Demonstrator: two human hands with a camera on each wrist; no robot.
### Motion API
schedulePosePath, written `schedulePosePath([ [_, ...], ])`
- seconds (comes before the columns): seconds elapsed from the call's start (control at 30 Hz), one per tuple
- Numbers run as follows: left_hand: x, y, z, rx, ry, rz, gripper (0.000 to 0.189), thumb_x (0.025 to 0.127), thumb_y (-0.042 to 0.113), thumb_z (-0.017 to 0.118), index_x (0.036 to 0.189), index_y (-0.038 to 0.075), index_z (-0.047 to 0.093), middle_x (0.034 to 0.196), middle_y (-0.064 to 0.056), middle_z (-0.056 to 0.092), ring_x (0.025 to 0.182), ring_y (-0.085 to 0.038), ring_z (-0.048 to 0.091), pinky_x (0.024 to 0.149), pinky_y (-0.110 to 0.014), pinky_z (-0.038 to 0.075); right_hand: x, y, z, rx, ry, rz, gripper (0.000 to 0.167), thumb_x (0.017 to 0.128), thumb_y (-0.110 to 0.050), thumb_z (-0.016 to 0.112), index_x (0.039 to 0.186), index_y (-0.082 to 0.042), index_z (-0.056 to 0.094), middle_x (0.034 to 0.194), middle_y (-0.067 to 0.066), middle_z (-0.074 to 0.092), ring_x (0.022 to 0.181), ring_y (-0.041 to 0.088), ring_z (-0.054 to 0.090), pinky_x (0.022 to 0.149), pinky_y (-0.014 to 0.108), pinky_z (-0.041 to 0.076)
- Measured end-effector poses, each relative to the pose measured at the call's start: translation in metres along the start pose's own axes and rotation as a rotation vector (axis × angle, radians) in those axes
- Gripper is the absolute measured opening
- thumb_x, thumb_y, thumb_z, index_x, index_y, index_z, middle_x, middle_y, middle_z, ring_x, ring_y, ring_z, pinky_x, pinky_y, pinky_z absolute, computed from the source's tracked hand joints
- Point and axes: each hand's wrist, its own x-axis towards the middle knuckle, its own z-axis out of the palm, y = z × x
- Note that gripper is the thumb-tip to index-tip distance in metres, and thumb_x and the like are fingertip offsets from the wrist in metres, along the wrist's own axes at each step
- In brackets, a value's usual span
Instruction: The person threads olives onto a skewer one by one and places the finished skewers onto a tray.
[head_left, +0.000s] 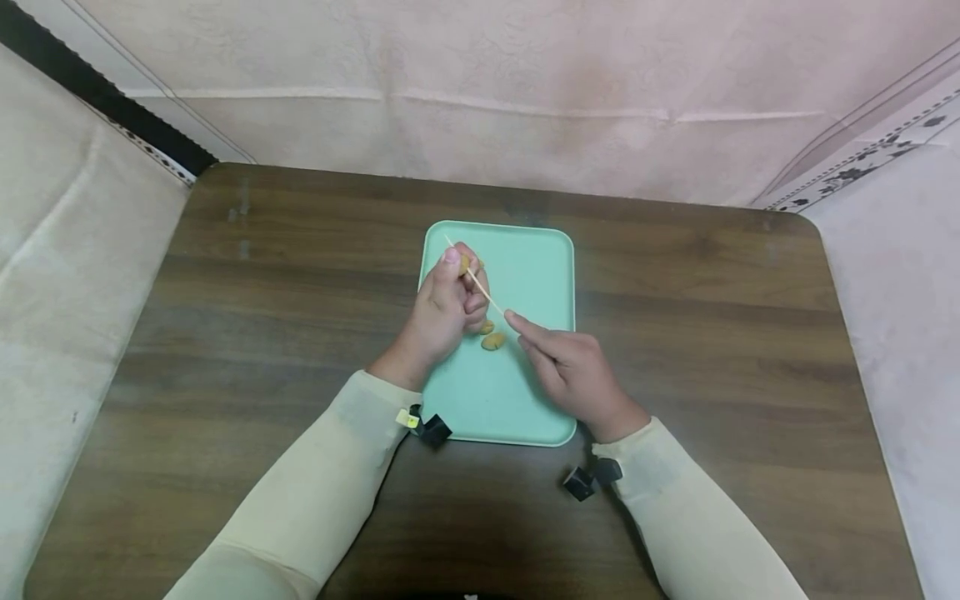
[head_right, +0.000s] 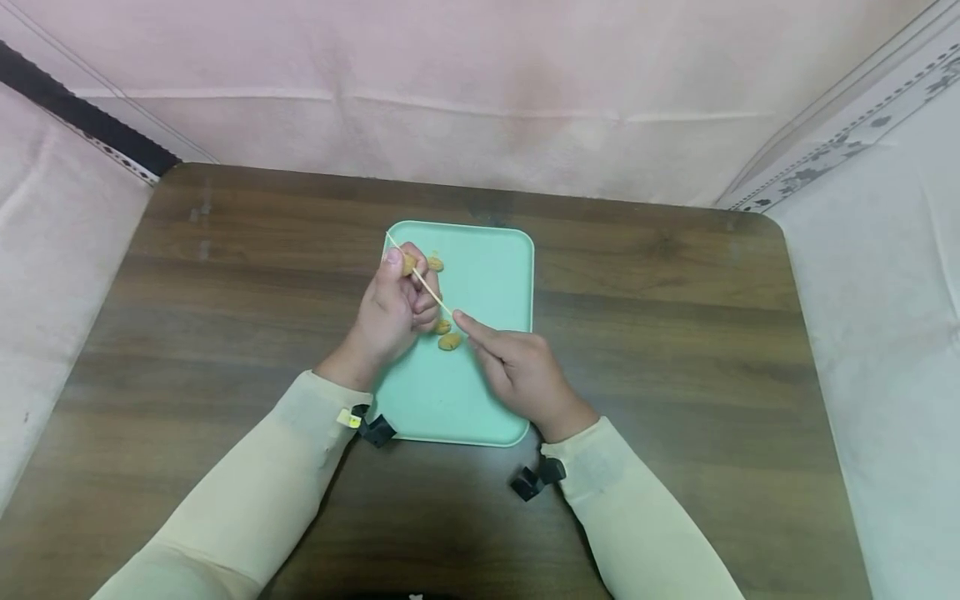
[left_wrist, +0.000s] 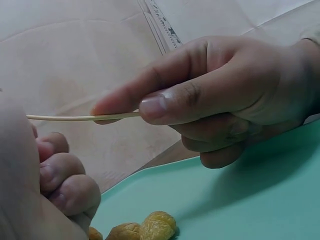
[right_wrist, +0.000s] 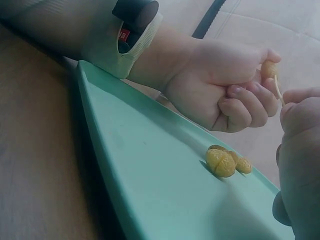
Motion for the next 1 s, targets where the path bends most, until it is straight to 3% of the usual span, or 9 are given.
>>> schedulePosePath([
  [0.17,-0.002,0.0,0.001,0.132,-0.081,-0.005,0.048,0.122,0.05,0.014,0.104,0.013,0.038,0.07,-0.006,0.036,0.051,-0.019,0.03,0.049,-0.027,0.027,0.0,0.001,0.001,0.03,0.026,0.007,0.05,0.103,0.004,0.075,0.151,-0.011,0.072,0.059,-0.001,0.057,0.057,0.007,0.035,0.06,0.024,0.049],
  [0.47,-0.004,0.002,0.006,0.307,-0.211,-0.047,0.049,0.121,0.048,0.013,0.105,0.008,0.036,0.073,-0.009,0.038,0.057,-0.02,0.032,0.054,-0.028,0.029,0.001,0.002,-0.002,0.054,0.104,0.043,0.049,0.104,0.001,0.075,0.151,-0.013,0.072,0.06,0.001,0.061,0.056,0.007,0.038,0.06,0.022,0.048],
  [0.57,-0.004,0.002,0.009,0.324,-0.236,-0.054,0.05,0.122,0.048,0.014,0.104,0.007,0.036,0.075,-0.009,0.04,0.058,-0.021,0.034,0.054,-0.028,0.03,0.0,0.002,-0.004,0.069,0.122,0.052,0.06,0.103,0.001,0.075,0.161,-0.01,0.063,0.06,0.0,0.056,0.056,0.006,0.038,0.058,0.021,0.044],
  [0.73,-0.004,0.002,0.011,0.351,-0.255,-0.042,0.051,0.122,0.049,0.016,0.102,0.007,0.037,0.075,-0.009,0.041,0.057,-0.024,0.036,0.053,-0.029,0.031,0.0,0.002,-0.006,0.15,0.116,0.082,0.086,0.103,0.004,0.074,0.177,-0.009,0.033,0.057,-0.006,0.045,0.05,0.001,0.033,0.049,0.021,0.031],
  [0.87,-0.004,0.002,0.014,0.418,-0.293,-0.031,0.047,0.122,0.043,0.02,0.099,0.008,0.042,0.073,-0.009,0.042,0.061,-0.027,0.038,0.059,-0.03,0.033,0.001,0.003,-0.007,0.197,0.112,0.079,0.088,0.104,0.002,0.075,0.178,-0.01,0.03,0.057,-0.007,0.046,0.049,0.001,0.032,0.048,0.021,0.031],
  [1.0,-0.005,-0.001,0.019,0.485,-0.396,-0.058,0.046,0.123,0.042,0.024,0.1,0.012,0.049,0.074,-0.007,0.046,0.068,-0.027,0.043,0.069,-0.032,0.039,0.002,0.001,-0.008,0.226,0.111,0.045,0.087,0.106,0.001,0.073,0.178,-0.007,0.026,0.057,-0.004,0.047,0.048,0.003,0.032,0.048,0.02,0.03],
])
